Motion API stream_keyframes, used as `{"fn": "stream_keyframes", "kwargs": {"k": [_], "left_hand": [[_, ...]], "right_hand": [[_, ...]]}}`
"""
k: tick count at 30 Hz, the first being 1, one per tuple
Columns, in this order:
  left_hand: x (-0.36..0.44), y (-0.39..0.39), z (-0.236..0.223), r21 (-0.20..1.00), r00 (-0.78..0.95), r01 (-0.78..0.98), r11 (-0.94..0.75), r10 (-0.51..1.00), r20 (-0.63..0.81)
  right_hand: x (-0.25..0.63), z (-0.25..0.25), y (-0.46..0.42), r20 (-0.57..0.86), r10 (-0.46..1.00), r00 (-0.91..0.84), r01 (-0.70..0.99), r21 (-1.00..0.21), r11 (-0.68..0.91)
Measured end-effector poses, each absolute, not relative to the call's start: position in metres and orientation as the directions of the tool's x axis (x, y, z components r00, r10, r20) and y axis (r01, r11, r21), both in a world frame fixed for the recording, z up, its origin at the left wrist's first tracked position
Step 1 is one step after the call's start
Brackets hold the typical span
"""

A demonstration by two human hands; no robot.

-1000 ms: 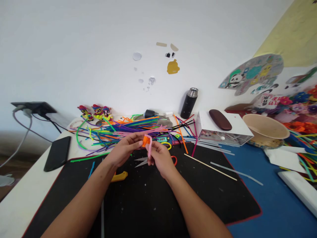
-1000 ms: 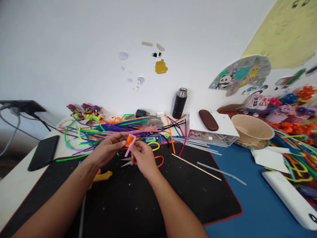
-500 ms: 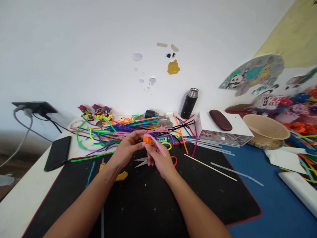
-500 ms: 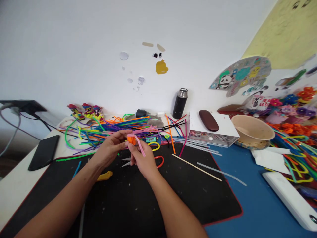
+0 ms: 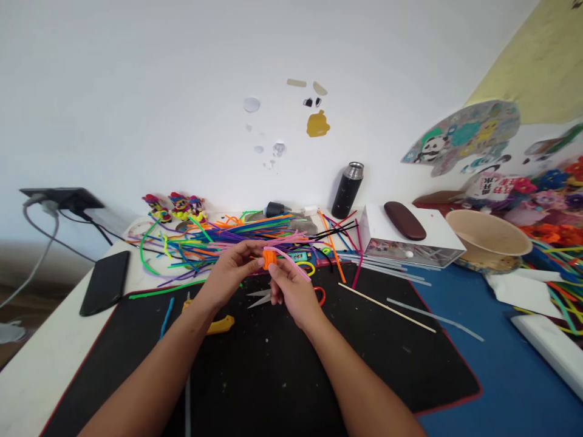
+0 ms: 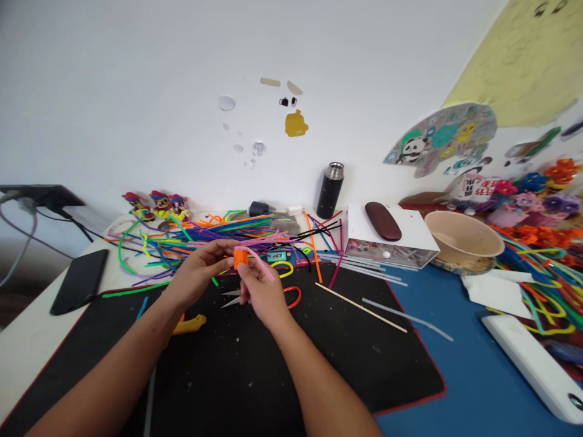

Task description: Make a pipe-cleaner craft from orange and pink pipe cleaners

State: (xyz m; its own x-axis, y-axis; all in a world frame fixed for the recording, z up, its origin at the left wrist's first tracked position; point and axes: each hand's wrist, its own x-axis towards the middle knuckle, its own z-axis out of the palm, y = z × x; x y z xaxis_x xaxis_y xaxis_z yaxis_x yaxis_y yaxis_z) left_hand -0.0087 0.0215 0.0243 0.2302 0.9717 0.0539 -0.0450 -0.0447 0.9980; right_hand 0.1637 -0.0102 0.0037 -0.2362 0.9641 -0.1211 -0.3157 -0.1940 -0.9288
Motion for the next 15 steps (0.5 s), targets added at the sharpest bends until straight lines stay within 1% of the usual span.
{"fn": "stream_keyframes", "kwargs": {"k": [11, 15], "left_hand": [[0.003, 0.016, 0.028, 0.997, 0.168, 0.026, -0.067, 0.984, 0.062], [0.0, 0.016, 0.029, 0.989, 0.103, 0.083, -0.122, 0.988, 0.113]], "right_hand": [[0.164, 0.003, -0.01, -0.096, 0.971, -0.219, -0.296, -0.942, -0.16], [0.164, 0.003, -0.01, -0.091, 0.968, -0.234, -0.293, -0.943, -0.16]]}}
